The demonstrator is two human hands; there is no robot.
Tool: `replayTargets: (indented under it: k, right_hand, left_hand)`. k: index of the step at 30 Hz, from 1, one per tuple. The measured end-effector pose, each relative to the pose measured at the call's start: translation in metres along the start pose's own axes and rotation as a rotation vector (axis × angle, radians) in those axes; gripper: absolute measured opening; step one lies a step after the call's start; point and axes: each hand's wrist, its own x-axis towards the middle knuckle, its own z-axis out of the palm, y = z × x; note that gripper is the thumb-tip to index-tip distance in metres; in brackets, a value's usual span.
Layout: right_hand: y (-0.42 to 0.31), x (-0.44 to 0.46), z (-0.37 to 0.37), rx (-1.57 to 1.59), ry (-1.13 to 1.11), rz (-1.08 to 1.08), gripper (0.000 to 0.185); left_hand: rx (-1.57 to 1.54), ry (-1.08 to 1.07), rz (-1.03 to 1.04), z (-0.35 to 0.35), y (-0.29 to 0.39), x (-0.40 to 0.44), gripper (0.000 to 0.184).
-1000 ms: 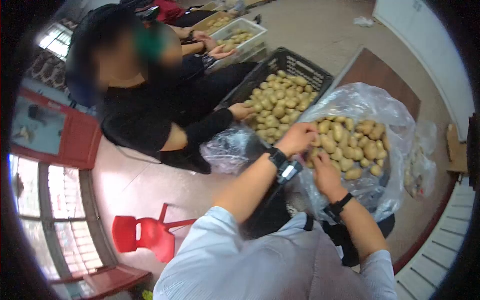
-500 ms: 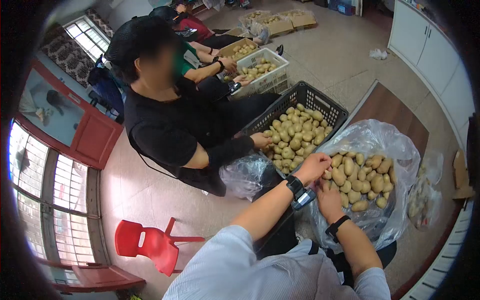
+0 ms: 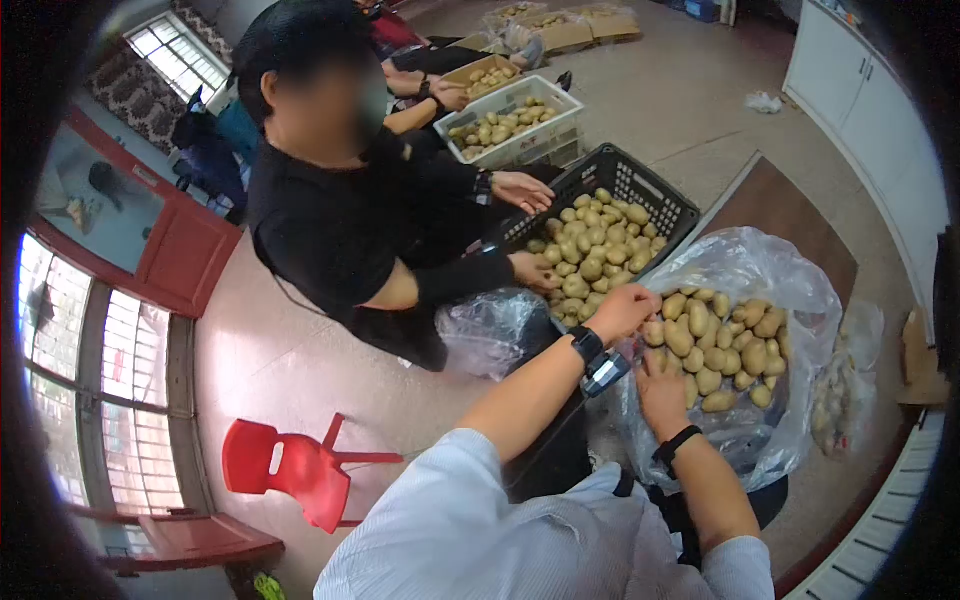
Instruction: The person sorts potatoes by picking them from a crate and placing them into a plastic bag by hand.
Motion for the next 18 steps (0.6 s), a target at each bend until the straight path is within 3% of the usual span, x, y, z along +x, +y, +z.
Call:
replayTargets:
  k: [9,11,18]
  right_hand:
    - [0.000,0.006,0.011,-0.015,-0.134,0.020,0.021]
    - [-0.003,0.010,0.013,0.007,-0.222,0.115,0.016]
    - [0.000,0.013,0.003,0.097,-0.149,0.106,0.019]
  left_hand:
    - [0.115,-0.014,-0.013,-0.006,-0.009,0.012,0.022]
    - [0.141,-0.028,-0.018,-0.005,-0.003,0.010,0.022]
    - [0.099,-0.045,-0.043,-0.001,-0.007,0.016,0.022]
